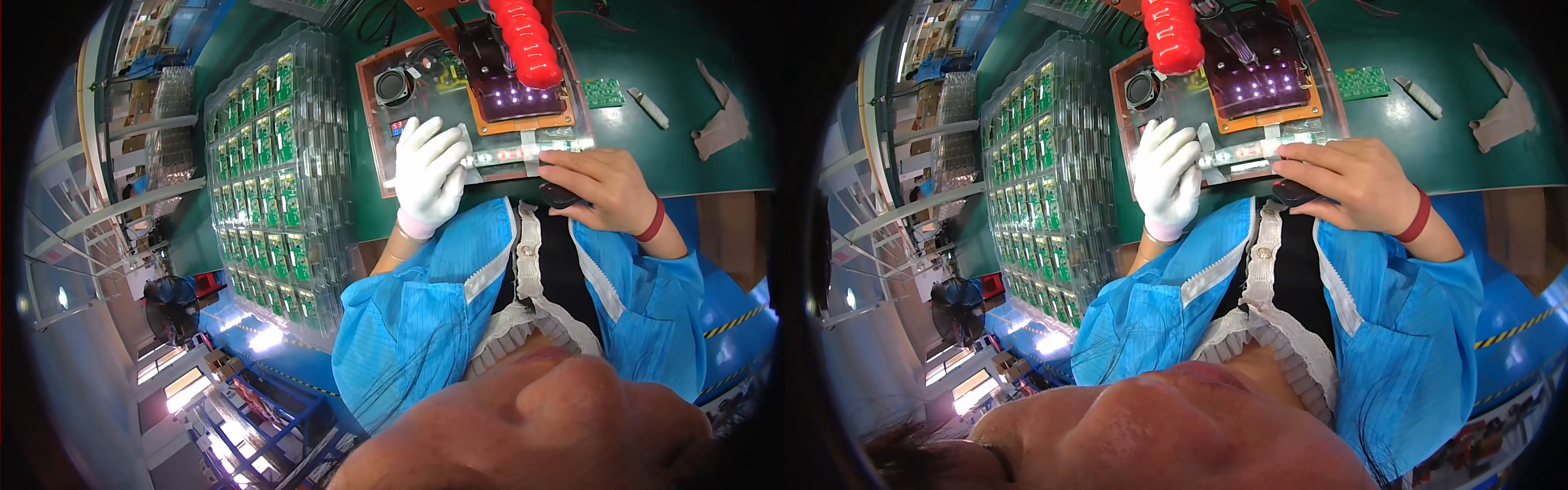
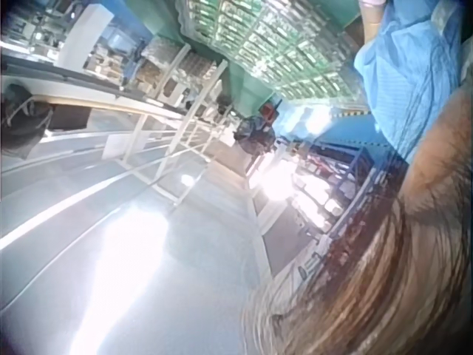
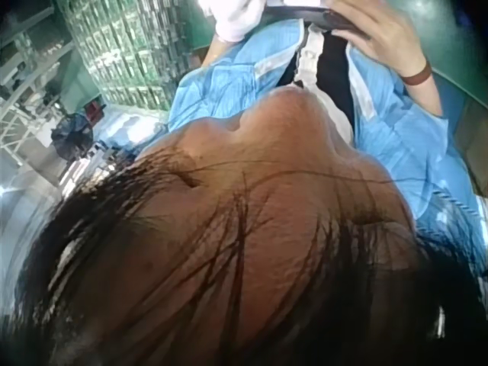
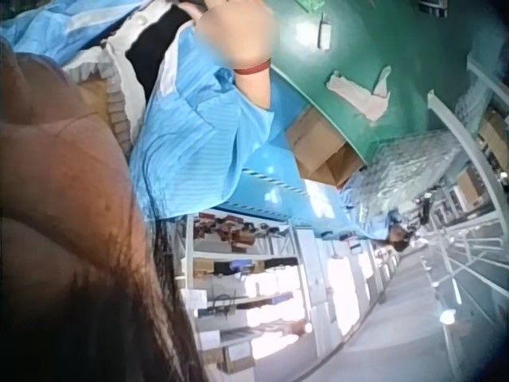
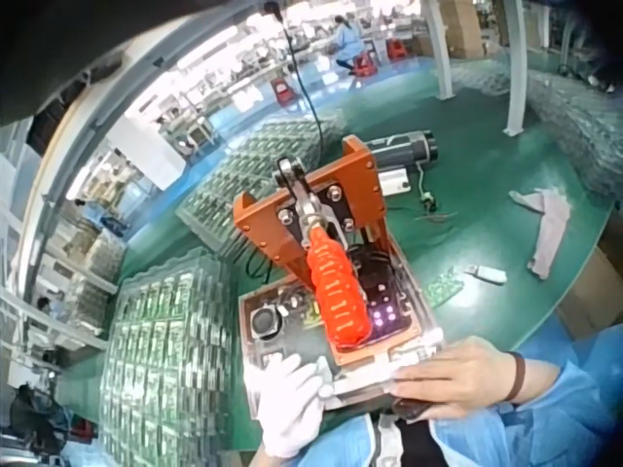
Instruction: Placing electronic components into a testing fixture for inspection and quality control.
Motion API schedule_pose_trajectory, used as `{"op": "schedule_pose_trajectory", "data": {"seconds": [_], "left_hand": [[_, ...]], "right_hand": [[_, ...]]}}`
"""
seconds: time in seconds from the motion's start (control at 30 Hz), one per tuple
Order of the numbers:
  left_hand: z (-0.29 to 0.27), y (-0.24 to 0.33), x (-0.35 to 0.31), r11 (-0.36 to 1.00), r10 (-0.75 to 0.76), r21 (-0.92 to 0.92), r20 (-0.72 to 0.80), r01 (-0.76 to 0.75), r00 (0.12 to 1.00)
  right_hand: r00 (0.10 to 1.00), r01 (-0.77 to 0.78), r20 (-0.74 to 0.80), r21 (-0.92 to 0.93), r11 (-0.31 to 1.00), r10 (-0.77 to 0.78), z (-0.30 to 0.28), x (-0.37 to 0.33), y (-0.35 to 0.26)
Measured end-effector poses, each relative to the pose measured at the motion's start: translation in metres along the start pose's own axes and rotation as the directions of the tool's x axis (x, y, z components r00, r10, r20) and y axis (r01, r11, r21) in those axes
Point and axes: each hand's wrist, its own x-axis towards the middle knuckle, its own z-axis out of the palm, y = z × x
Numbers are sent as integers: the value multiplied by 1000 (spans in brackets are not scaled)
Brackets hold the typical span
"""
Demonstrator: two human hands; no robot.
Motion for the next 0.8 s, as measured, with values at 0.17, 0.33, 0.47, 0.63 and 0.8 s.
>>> {"op": "schedule_pose_trajectory", "data": {"seconds": [0.17,0.33,0.47,0.63,0.8], "left_hand": [[2,0,0,1000,12,-6,-87,-12,996],[0,1,2,1000,5,-6,-62,-5,998],[-1,3,6,1000,5,-9,-48,-6,999],[3,-1,6,998,48,-48,-66,-51,997],[7,-8,0,990,115,-71,-58,-119,992]], "right_hand": [[999,12,-34,-75,997,-14,10,1,-1],[998,-43,-37,-73,996,41,12,0,-3],[995,-93,-33,-68,993,91,12,2,-6],[994,-103,-42,-43,994,101,14,2,-8],[995,-92,-50,-32,995,90,15,1,-6]]}}
